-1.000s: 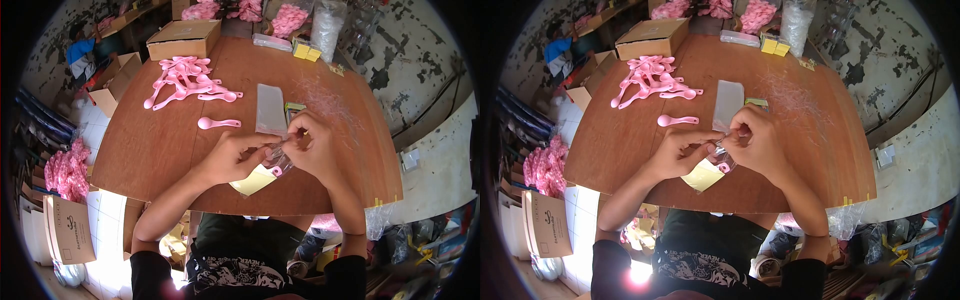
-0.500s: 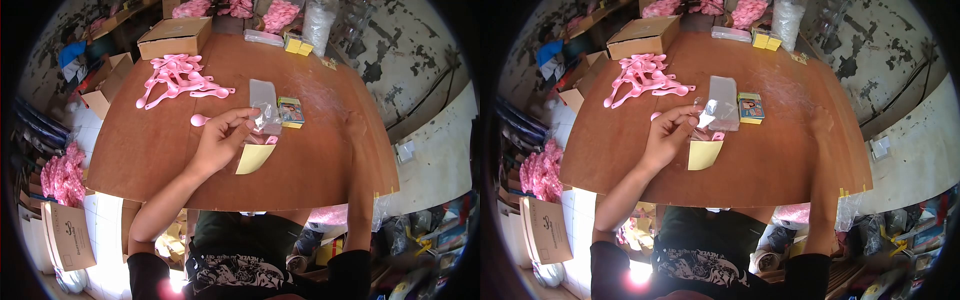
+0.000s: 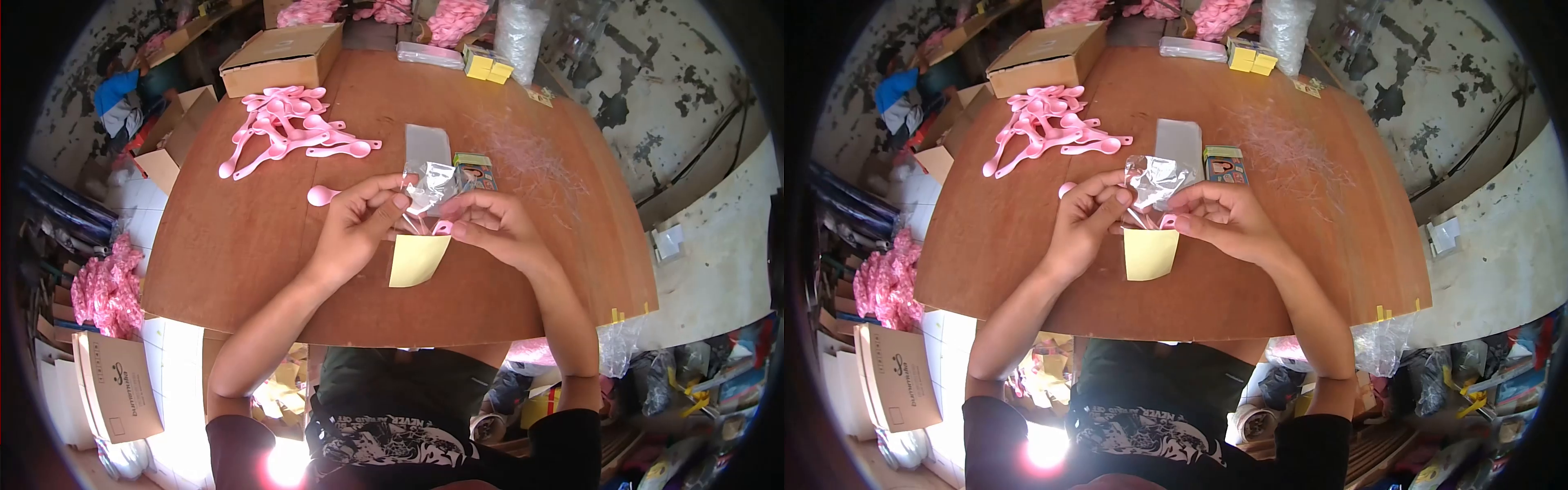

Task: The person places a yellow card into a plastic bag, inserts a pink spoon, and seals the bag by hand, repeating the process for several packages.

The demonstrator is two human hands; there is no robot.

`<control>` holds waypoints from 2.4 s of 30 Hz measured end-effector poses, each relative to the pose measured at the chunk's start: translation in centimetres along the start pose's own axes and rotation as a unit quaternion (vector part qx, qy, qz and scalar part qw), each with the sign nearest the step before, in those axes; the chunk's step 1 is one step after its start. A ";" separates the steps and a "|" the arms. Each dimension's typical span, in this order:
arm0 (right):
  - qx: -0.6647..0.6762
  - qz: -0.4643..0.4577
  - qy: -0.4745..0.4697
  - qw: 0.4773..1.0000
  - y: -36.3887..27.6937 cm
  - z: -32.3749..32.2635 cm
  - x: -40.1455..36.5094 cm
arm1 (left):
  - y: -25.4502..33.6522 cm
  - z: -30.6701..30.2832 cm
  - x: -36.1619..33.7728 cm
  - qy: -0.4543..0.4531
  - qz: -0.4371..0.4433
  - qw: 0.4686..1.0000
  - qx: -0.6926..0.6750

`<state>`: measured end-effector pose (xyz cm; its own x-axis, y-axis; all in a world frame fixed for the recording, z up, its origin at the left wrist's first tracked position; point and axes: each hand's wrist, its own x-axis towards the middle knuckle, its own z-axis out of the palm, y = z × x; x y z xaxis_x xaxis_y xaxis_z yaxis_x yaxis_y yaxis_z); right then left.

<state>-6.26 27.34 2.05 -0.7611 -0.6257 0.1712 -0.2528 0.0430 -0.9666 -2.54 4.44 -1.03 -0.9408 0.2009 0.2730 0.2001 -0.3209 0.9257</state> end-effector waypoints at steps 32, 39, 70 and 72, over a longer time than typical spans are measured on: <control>-0.086 -0.080 0.070 0.991 3.8 0.4 0.4 | -1.8 -3.2 1.3 -0.039 0.084 0.971 0.220; -0.049 -0.105 0.053 0.992 3.8 0.7 0.3 | -2.1 -4.1 1.5 -0.063 0.130 0.966 0.215; -0.419 -0.095 0.067 0.900 5.7 -3.7 6.4 | -1.0 -9.0 -21.4 -0.145 -0.182 0.727 0.645; -0.465 -0.025 0.034 0.884 5.7 -3.8 7.0 | 0.9 -8.8 -22.2 -0.146 -0.387 0.638 0.650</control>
<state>-15.32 26.20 -1.56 -0.7615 -0.5977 0.2507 -0.6447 0.6588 -0.3877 16.16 -8.47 -8.54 -0.8424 0.0598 -0.5355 -0.0560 0.9787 0.1975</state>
